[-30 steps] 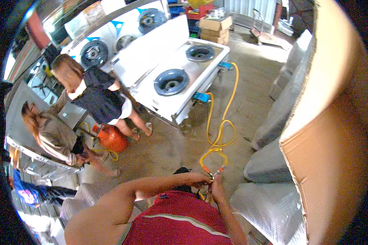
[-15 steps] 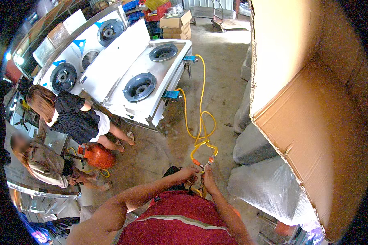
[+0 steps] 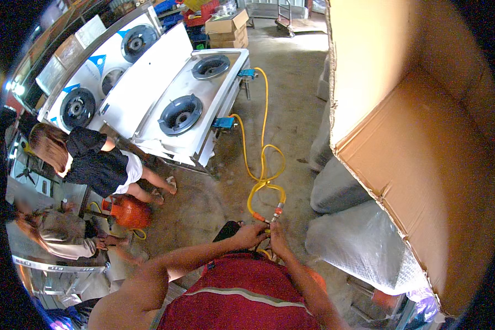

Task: The person carries a red gas cylinder with a yellow hose into a commercial kitchen area, connects the hose to a gas stove, and ignites one burner. The person then moves to a second burner and ignites it as well.

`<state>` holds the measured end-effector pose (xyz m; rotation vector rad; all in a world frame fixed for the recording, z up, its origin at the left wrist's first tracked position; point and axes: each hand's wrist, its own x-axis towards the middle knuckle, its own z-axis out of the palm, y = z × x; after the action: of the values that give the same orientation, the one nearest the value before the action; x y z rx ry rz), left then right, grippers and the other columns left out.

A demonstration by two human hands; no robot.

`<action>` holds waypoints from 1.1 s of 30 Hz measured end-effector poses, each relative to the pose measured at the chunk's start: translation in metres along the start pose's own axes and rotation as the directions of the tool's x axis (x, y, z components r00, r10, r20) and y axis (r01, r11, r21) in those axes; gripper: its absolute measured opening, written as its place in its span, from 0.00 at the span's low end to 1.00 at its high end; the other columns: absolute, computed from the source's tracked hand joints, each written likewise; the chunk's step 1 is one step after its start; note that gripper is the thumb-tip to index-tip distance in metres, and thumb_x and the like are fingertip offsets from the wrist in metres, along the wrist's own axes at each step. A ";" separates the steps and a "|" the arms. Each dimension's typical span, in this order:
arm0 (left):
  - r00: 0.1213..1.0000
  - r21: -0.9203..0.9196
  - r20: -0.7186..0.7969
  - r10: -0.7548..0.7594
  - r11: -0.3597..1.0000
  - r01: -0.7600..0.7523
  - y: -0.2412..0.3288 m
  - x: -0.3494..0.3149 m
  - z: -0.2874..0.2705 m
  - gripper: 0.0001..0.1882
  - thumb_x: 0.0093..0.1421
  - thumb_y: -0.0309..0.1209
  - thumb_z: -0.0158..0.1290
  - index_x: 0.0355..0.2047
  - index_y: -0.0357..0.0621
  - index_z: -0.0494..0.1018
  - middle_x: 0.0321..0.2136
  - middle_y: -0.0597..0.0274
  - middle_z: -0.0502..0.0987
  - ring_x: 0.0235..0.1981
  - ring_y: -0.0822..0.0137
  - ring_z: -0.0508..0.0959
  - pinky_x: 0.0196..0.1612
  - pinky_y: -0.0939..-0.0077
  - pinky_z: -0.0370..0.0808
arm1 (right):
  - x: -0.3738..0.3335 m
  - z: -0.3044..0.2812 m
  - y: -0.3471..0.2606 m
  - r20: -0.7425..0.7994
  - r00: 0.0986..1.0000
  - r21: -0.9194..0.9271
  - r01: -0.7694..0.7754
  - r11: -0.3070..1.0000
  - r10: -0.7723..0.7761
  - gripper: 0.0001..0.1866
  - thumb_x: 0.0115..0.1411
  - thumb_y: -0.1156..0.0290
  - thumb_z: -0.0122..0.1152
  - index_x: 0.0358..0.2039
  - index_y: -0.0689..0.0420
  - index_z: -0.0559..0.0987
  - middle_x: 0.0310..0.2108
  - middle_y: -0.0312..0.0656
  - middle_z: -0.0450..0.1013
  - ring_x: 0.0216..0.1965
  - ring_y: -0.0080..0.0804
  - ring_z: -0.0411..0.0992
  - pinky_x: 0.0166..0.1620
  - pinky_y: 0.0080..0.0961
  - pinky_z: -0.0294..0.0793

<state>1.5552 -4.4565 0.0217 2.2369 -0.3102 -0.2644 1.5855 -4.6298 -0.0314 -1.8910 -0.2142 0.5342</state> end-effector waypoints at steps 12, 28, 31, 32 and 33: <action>0.700 -0.651 0.582 -0.414 0.278 0.706 0.000 0.026 -0.015 0.25 0.64 0.51 0.51 0.48 0.43 0.71 0.34 0.60 0.76 0.35 0.67 0.77 0.36 0.67 0.76 | 0.022 -0.008 0.009 -0.004 0.984 0.279 -0.169 0.945 0.177 0.27 0.71 0.39 0.31 0.45 0.51 0.67 0.25 0.32 0.63 0.22 0.22 0.61 0.24 0.22 0.61; 0.994 0.242 0.024 -0.107 0.965 0.098 0.008 0.020 -0.005 0.15 0.65 0.36 0.49 0.47 0.42 0.71 0.37 0.52 0.79 0.38 0.53 0.80 0.39 0.56 0.75 | 0.028 0.000 0.031 -0.027 0.997 0.193 -0.066 0.979 0.073 0.29 0.74 0.47 0.30 0.51 0.63 0.66 0.44 0.50 0.68 0.46 0.45 0.67 0.51 0.39 0.65; 0.986 0.488 0.003 0.166 0.860 -0.146 0.010 0.027 -0.011 0.14 0.65 0.37 0.48 0.45 0.42 0.71 0.37 0.53 0.80 0.39 0.50 0.80 0.41 0.53 0.75 | 0.036 -0.005 0.031 -0.038 0.989 0.023 -0.143 0.989 0.144 0.29 0.73 0.47 0.30 0.50 0.63 0.66 0.42 0.48 0.69 0.44 0.43 0.68 0.50 0.39 0.67; 0.970 0.483 -0.055 0.239 0.856 -0.184 0.011 0.029 -0.009 0.14 0.65 0.39 0.48 0.44 0.42 0.72 0.35 0.54 0.79 0.38 0.50 0.80 0.39 0.53 0.75 | 0.035 -0.008 0.030 -0.034 0.993 0.094 -0.106 0.990 0.110 0.29 0.73 0.46 0.30 0.49 0.62 0.66 0.40 0.46 0.69 0.41 0.41 0.68 0.47 0.38 0.68; 0.960 0.499 -0.095 0.265 0.847 -0.184 0.010 0.033 -0.008 0.15 0.65 0.41 0.48 0.42 0.43 0.72 0.34 0.54 0.79 0.36 0.50 0.80 0.37 0.53 0.75 | 0.036 -0.013 0.028 -0.019 0.987 0.184 -0.150 0.971 0.156 0.28 0.73 0.46 0.31 0.48 0.61 0.66 0.37 0.44 0.68 0.36 0.38 0.68 0.42 0.36 0.69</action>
<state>1.5878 -4.4676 0.0319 2.6660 -0.6031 0.1430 1.6204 -4.6369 -0.0627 -1.7441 0.0040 0.6055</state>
